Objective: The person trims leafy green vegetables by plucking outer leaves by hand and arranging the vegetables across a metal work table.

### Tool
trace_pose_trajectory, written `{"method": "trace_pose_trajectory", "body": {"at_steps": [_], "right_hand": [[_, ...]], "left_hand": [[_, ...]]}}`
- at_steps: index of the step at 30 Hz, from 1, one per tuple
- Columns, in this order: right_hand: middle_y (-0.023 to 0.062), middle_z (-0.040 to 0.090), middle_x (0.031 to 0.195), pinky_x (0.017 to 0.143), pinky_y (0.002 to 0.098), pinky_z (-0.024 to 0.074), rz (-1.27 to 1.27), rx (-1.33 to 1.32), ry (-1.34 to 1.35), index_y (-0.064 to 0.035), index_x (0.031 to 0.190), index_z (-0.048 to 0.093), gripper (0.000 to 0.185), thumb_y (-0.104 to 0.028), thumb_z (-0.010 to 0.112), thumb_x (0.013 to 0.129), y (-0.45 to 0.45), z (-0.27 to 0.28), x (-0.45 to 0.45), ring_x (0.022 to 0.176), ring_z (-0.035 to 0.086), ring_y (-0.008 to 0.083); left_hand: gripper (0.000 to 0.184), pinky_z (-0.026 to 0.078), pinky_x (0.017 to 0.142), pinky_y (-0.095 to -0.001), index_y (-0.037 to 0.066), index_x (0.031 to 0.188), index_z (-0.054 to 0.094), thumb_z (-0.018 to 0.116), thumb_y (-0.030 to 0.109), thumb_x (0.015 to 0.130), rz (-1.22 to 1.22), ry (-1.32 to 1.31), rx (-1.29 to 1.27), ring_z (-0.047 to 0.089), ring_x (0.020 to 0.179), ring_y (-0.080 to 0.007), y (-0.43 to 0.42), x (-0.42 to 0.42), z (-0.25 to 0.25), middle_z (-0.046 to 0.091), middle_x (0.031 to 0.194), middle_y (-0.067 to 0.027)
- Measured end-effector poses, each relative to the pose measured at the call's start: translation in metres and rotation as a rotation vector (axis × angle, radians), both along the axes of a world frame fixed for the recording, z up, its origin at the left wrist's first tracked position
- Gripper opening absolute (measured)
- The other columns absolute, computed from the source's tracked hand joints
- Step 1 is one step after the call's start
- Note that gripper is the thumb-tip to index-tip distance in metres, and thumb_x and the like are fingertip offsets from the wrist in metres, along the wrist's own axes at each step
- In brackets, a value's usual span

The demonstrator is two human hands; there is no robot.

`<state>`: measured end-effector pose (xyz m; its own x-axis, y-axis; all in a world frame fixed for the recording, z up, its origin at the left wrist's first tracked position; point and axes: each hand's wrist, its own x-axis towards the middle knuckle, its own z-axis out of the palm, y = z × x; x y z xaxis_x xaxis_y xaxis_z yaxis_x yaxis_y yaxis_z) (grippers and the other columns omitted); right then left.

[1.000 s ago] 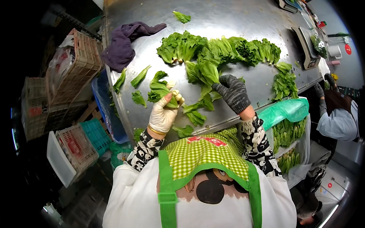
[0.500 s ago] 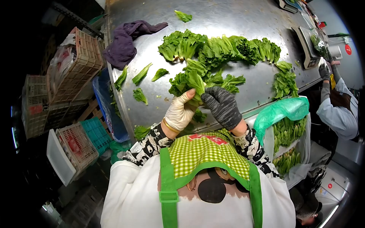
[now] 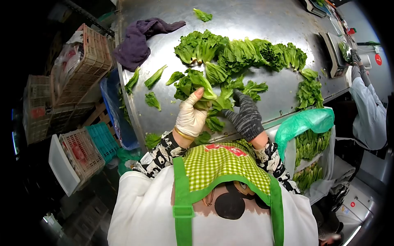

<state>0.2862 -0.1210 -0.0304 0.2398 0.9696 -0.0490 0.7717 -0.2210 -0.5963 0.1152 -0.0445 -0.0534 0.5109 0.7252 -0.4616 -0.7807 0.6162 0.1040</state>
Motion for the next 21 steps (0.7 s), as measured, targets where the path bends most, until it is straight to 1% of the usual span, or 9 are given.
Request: {"method": "trace_pose_trajectory", "body": {"at_steps": [1,4,5,8,9,11,15,18,21], "right_hand": [[0.0186,0.06,0.106,0.084,0.0372,0.0507,-0.02,0.051,0.249,0.0036,0.126,0.051,0.055,-0.017,0.073,0.079,0.002,0.012,-0.008,0.097,0.061,0.0282],[0.016,0.06,0.105,0.084,0.0341,0.0507,0.007,0.082,0.628,0.005,0.124,0.052,0.051,-0.012,0.072,0.08,0.008,0.025,-0.019,0.097,0.061,0.0233],[0.0143,0.062,0.101,0.082,0.0302,0.051,-0.002,0.106,0.599,0.0054,0.121,0.055,0.042,-0.008,0.067,0.084,0.01,0.024,-0.02,0.091,0.062,0.0197],[0.0109,0.065,0.095,0.078,0.0287,0.0512,-0.193,0.0,1.011,0.0045,0.117,0.057,0.033,-0.007,0.063,0.087,0.013,0.033,-0.023,0.084,0.062,0.0167],[0.0084,0.067,0.093,0.074,0.0273,0.0509,-0.168,0.056,0.986,0.0038,0.112,0.06,0.025,-0.006,0.061,0.089,0.012,0.031,-0.021,0.081,0.062,0.0135],[0.0082,0.067,0.093,0.072,0.0271,0.0505,-0.173,0.005,0.956,0.0036,0.109,0.062,0.023,-0.008,0.062,0.089,0.009,0.019,-0.015,0.082,0.062,0.0127],[0.0083,0.066,0.09,0.071,0.0268,0.05,-0.187,0.005,0.977,0.0034,0.104,0.064,0.021,-0.01,0.065,0.087,0.005,0.015,-0.024,0.08,0.062,0.0127],[0.0083,0.066,0.089,0.07,0.0266,0.0501,-0.073,0.029,0.751,0.0036,0.104,0.064,0.025,-0.012,0.069,0.085,0.006,0.02,-0.023,0.078,0.061,0.0127],[0.0098,0.066,0.086,0.068,0.0278,0.0502,-0.215,0.096,0.839,0.0036,0.103,0.063,0.029,-0.015,0.072,0.083,0.007,0.019,-0.029,0.075,0.061,0.0139]], "left_hand": [[0.019,0.056,0.08,-0.0368,0.001,0.104,0.061,0.065,0.001,0.085,-0.027,0.014,0.015,0.065,0.093,-0.0236,-0.001,0.002,-0.002,0.066,0.102,-0.011],[0.022,0.054,0.086,-0.0361,0.001,0.106,0.06,0.066,0.003,0.085,-0.131,0.047,-0.005,0.063,0.097,-0.0234,-0.006,0.012,0.014,0.066,0.103,-0.0109],[0.026,0.052,0.085,-0.0345,0.001,0.109,0.059,0.068,0.006,0.085,-0.089,0.03,-0.007,0.063,0.096,-0.023,-0.009,0.014,0.005,0.065,0.104,-0.0111],[0.032,0.051,0.078,-0.0341,0.001,0.113,0.057,0.069,0.009,0.085,-0.121,-0.005,0.017,0.062,0.093,-0.0226,-0.008,0.008,0.015,0.065,0.106,-0.0113],[0.036,0.049,0.072,-0.0324,0.001,0.116,0.055,0.07,0.011,0.084,-0.127,0.0,0.009,0.062,0.092,-0.0222,-0.008,0.006,0.012,0.064,0.107,-0.0108],[0.037,0.05,0.078,-0.034,0.001,0.117,0.054,0.07,0.01,0.085,-0.123,-0.031,-0.033,0.061,0.096,-0.0232,-0.009,0.003,0.0,0.063,0.11,-0.0113],[0.037,0.048,0.094,-0.0384,0.0,0.119,0.053,0.067,0.007,0.086,-0.116,-0.162,-0.058,0.059,0.106,-0.0253,-0.008,0.013,0.019,0.062,0.116,-0.0131],[0.035,0.043,0.102,-0.041,-0.001,0.119,0.053,0.065,0.004,0.086,-0.12,-0.156,-0.1,0.057,0.112,-0.0254,-0.007,0.014,0.001,0.061,0.119,-0.0143],[0.03,0.045,0.1,-0.0413,-0.001,0.116,0.056,0.064,0.002,0.086,-0.123,-0.088,-0.083,0.058,0.109,-0.0247,-0.006,0.015,-0.002,0.062,0.116,-0.0141]]}}
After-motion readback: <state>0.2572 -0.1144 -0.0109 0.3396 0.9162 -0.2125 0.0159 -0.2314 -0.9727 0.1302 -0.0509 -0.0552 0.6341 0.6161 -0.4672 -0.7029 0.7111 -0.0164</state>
